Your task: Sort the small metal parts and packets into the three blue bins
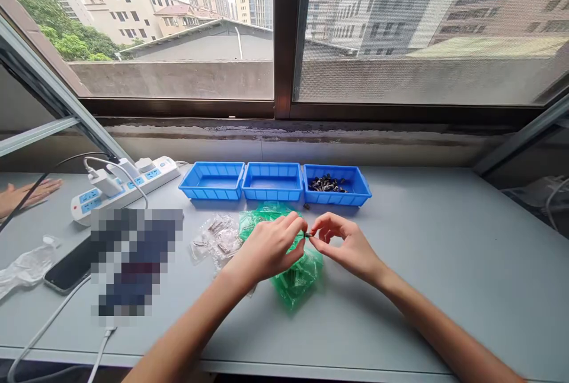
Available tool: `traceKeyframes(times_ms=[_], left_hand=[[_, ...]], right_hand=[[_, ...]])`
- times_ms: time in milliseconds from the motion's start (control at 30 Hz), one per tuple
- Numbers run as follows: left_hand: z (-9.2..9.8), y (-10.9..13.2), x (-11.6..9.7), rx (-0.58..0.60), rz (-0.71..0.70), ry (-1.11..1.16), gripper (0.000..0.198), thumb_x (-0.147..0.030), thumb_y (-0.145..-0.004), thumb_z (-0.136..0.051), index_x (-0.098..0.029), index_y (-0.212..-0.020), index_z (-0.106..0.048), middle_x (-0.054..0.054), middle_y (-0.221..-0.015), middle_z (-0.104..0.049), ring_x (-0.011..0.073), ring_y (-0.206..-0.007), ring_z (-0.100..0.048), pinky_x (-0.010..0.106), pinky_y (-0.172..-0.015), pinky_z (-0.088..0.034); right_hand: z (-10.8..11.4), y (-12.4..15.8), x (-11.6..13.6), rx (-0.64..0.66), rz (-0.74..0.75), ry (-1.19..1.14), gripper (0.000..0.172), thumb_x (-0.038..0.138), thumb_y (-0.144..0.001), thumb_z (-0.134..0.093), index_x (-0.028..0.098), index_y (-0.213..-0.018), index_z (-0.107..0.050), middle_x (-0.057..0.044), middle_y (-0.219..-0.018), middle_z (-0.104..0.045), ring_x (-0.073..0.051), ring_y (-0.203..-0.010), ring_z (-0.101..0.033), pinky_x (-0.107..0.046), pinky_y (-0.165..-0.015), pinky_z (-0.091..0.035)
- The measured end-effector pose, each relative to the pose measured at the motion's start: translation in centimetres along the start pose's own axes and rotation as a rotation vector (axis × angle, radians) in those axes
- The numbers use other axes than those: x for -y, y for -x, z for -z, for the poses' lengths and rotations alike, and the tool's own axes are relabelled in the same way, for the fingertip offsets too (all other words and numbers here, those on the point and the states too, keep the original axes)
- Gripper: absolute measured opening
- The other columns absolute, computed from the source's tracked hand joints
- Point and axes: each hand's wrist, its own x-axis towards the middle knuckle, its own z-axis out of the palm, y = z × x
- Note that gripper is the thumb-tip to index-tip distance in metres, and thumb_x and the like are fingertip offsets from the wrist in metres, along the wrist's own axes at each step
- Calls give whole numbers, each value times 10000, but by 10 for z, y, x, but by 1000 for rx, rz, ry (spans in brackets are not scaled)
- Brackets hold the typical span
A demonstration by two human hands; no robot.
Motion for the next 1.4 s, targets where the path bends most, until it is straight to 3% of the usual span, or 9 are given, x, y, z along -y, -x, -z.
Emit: traceKeyframes(times_ms=[567, 833, 1033, 1400], left_hand=[[3, -1, -1, 12, -12, -56, 139, -272, -963, -407, -188, -938, -514, 2, -895, -627, 145, -732, -637, 240, -510, -387], [4, -2, -1, 29, -4, -65, 175, -300, -986, -392, -179, -957, -515, 8, -929, -639, 150, -766, -650, 232, -512, -382], [4, -2, 0, 55, -10, -87, 193, -318, -981, -391, -180, -979, -525, 15, -936, -637, 159, -775, -654, 246, -507, -399], [8, -1, 4, -5, -20, -116, 209, -346, -979, -399, -187, -988, -534, 7, -923, -647, 170, -763, -662, 271, -524, -431]], right_hand=[[-3, 2, 0, 67, -22, -27, 90, 312, -753, -627, 224, -759, -605, 4, -718, -645, -132, -588, -558, -292, -601, -514], [-3, 1, 2, 36, -11, -46, 114, 321, -761, -607, 217, -794, -639, -17, -780, -683, -138, -611, -581, -287, -604, -525], [-1, 0, -3, -80, -10, 4, 176, 342, -767, -598, 215, -801, -716, -30, -777, -704, -150, -621, -589, -301, -627, -528], [13, -12, -14, -271, -109, -144, 435, 601, -699, -679, 179, -796, -713, -63, -713, -705, -163, -577, -607, -304, -548, -532]])
